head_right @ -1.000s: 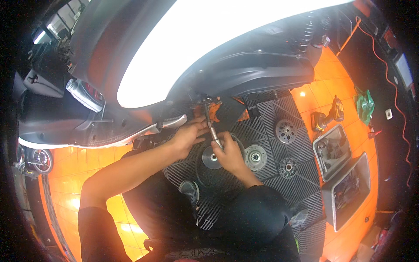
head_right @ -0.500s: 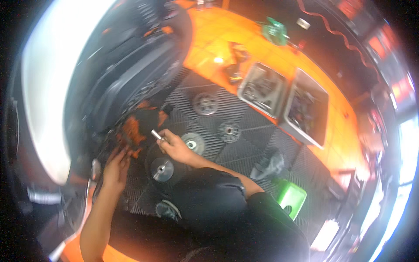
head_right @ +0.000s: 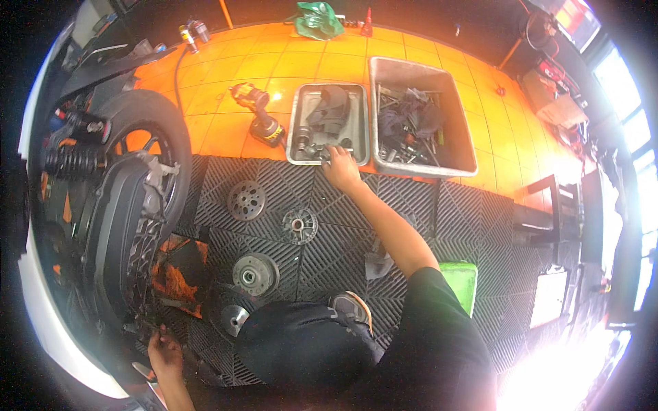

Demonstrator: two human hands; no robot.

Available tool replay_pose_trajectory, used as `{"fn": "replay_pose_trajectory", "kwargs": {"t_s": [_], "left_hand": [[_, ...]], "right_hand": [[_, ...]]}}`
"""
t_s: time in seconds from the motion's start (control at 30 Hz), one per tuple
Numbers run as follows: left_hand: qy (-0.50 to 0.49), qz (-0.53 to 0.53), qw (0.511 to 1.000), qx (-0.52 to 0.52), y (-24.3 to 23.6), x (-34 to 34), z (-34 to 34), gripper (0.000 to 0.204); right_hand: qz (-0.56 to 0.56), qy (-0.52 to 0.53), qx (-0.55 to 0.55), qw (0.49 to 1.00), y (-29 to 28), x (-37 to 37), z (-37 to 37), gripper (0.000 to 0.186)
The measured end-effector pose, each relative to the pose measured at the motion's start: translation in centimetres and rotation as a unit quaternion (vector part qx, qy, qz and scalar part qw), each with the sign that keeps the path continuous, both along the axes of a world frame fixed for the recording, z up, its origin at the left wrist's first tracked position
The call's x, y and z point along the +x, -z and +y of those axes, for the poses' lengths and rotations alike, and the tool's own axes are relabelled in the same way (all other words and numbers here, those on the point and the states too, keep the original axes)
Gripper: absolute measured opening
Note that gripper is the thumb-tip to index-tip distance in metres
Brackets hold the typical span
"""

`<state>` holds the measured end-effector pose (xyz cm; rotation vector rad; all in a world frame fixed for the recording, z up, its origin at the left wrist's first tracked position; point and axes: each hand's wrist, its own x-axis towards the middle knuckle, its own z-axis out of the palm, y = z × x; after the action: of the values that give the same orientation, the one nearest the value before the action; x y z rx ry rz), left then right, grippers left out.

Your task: The person sits on the floor in a workshop and assembles a metal bracket, then installs it onto the rear wheel area of a white scooter. They use a manual wrench to tighten bolts and a power drill to secure the assembly.

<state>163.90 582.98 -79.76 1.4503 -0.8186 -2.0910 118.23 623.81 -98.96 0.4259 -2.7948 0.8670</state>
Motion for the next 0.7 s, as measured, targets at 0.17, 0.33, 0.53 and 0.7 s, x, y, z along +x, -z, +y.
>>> {"fn": "replay_pose_trajectory", "kwargs": {"t_s": [0.17, 0.33, 0.53, 0.7], "left_hand": [[0.006, -0.060, 0.997, -0.051, -2.1, -1.7, 2.1, 0.017], [0.155, -0.023, 0.987, -0.032, 1.9, 4.0, -4.8, 0.034], [0.012, -0.067, 0.998, 0.012, -4.4, -3.6, 4.2, 0.011], [0.039, -0.028, 0.998, 0.033, -3.5, -2.2, 2.7, 0.011]], "right_hand": [[0.206, 0.084, 0.053, 0.973, -7.3, 3.2, 7.4, 0.035], [0.083, 0.066, 0.153, 0.983, -4.0, 4.9, 16.5, 0.037], [0.044, 0.087, 0.179, 0.979, -4.5, 5.3, 16.7, 0.035], [0.052, 0.088, 0.151, 0.983, -5.4, 6.3, 16.3, 0.036]]}}
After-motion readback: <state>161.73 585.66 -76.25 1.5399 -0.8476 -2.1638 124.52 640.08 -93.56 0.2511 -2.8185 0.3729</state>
